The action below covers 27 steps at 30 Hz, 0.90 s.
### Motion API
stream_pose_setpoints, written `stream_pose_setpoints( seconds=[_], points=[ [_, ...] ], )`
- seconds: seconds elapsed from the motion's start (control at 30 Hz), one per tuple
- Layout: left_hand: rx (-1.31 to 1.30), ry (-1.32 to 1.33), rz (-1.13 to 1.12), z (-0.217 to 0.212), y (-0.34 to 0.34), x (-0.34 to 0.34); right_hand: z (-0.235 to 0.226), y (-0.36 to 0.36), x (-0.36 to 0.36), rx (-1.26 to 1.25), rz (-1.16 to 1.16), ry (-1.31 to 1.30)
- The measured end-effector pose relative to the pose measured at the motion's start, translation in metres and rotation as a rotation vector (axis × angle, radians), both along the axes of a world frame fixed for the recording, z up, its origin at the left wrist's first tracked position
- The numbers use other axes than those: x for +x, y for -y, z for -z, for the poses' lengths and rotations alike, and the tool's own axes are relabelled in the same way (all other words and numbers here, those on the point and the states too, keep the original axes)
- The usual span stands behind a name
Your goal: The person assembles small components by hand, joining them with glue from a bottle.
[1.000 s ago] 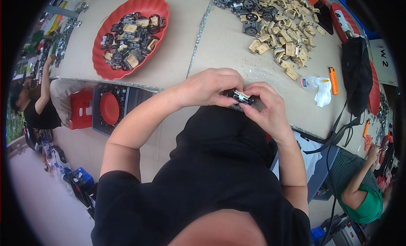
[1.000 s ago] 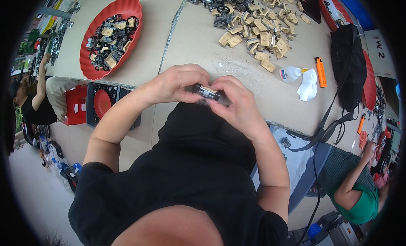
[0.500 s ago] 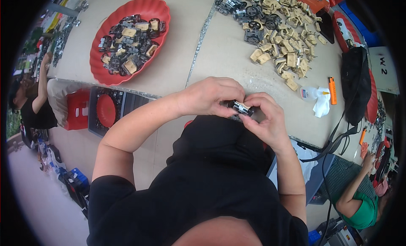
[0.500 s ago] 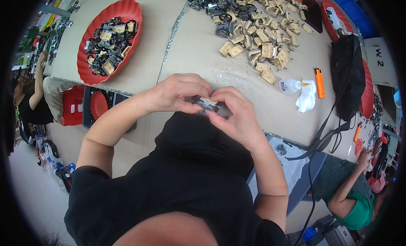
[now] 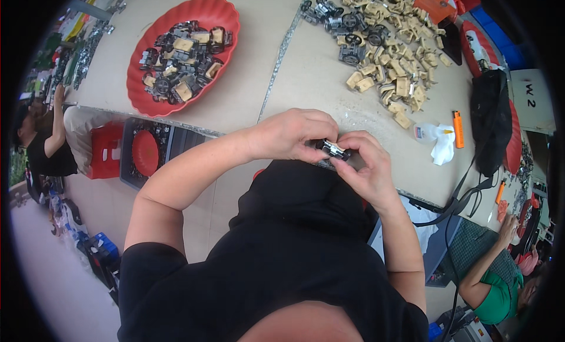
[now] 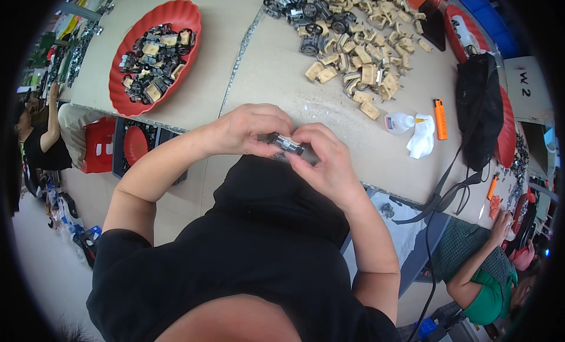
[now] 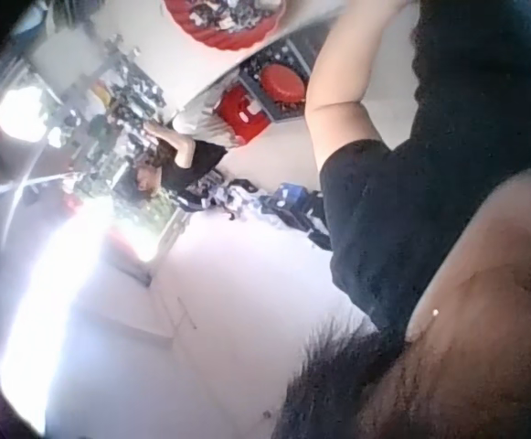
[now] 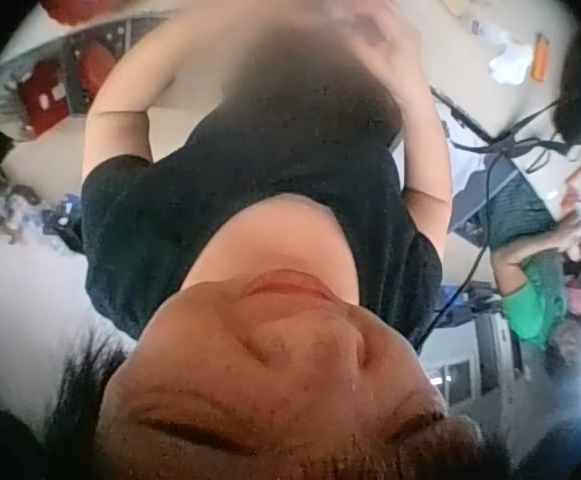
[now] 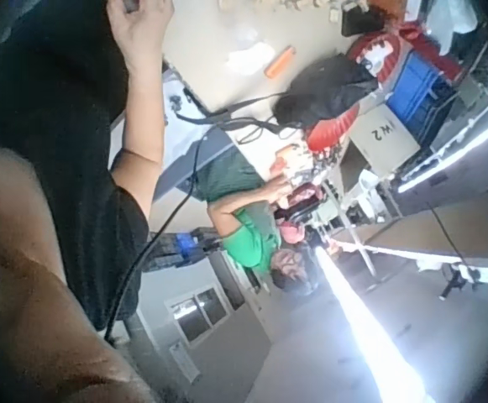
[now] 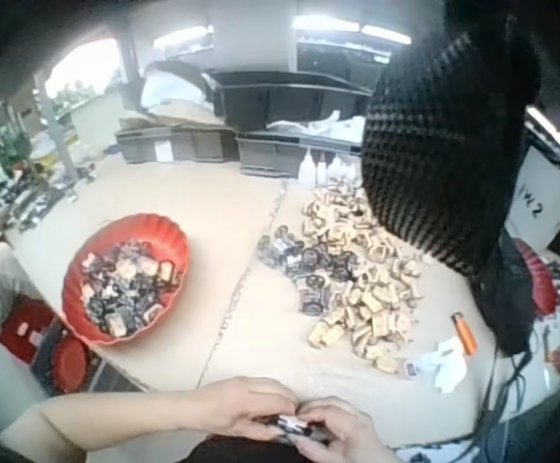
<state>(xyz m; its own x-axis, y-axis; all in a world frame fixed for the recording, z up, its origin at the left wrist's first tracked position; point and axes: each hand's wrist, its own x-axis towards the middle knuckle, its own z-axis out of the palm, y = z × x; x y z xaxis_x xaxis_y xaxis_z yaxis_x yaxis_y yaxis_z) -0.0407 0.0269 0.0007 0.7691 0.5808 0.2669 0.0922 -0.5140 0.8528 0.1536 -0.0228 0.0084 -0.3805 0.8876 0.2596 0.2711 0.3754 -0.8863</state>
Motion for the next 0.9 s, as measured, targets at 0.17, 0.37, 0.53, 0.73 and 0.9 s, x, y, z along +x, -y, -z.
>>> stream_pose_setpoints(
  seconds=[0.17, 0.37, 0.53, 0.73, 0.9],
  points=[
    [0.051, -0.004, -0.035, -0.001, 0.003, -0.001, 0.007, -0.001, -0.001, -0.041, 0.015, -0.106],
    [1.004, -0.132, -0.196, -0.019, 0.011, 0.003, -0.004, 0.0, -0.002, -0.522, 0.144, -0.473],
    [1.142, -0.093, -0.207, -0.019, 0.015, 0.01, -0.004, 0.002, -0.005, -0.608, 0.147, -0.465],
    [0.616, -0.082, -0.379, -0.02, 0.027, 0.017, -0.001, 0.007, 0.002, -0.572, 0.241, -0.572],
    [-0.647, 0.281, -0.404, -0.024, 0.04, 0.038, 0.001, 0.01, 0.009, -0.474, 0.287, -0.615]
  ],
)
